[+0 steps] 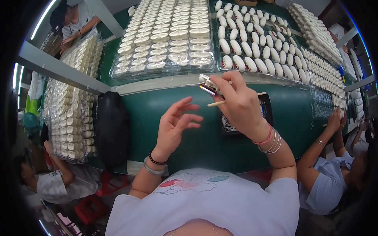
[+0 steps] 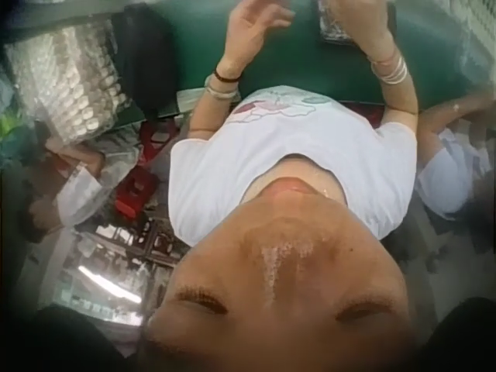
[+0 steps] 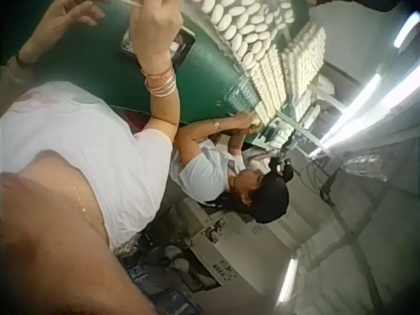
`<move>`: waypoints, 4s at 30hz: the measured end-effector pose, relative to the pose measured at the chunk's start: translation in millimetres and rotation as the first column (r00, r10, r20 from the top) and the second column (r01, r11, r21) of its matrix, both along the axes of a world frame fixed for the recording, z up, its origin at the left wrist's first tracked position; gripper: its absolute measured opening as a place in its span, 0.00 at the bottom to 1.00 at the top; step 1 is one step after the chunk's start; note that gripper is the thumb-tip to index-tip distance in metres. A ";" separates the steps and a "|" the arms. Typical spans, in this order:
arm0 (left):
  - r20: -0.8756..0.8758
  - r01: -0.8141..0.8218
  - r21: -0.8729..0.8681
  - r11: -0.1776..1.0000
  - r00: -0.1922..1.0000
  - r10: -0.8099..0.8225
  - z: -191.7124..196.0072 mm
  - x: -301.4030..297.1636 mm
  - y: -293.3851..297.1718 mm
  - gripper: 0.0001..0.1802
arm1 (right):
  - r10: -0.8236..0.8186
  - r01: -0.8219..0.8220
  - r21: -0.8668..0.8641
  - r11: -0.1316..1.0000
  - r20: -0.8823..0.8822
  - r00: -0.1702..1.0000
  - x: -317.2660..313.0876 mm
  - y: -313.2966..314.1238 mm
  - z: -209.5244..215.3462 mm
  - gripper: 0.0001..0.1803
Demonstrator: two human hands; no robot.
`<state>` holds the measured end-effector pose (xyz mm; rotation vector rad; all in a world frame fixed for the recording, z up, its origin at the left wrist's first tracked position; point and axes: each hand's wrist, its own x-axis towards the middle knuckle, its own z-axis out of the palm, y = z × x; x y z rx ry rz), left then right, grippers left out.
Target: The person assembles small white plastic earbud shells by hand on a factory production line, using a wooden stick and a metal pick to manipulate circuit boards and other components from trays into the shells.
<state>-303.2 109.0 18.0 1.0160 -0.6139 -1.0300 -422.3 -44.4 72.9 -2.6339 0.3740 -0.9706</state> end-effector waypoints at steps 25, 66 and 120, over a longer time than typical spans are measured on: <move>0.178 -0.015 -0.162 0.987 0.983 0.044 17.9 21.7 -22.5 0.13 | -0.138 -0.315 0.856 0.409 0.399 0.906 -35.6 49.5 -3.8 0.22; 0.373 0.131 0.133 0.982 0.912 -0.172 6.8 44.7 -3.3 0.17 | 0.187 -0.299 0.952 0.060 0.283 0.941 -20.0 54.2 -38.0 0.17; 0.001 0.042 0.039 0.998 0.999 -0.042 -2.9 21.8 8.1 0.20 | 0.108 -0.201 0.938 -0.282 0.240 0.965 -15.5 46.8 -54.7 0.15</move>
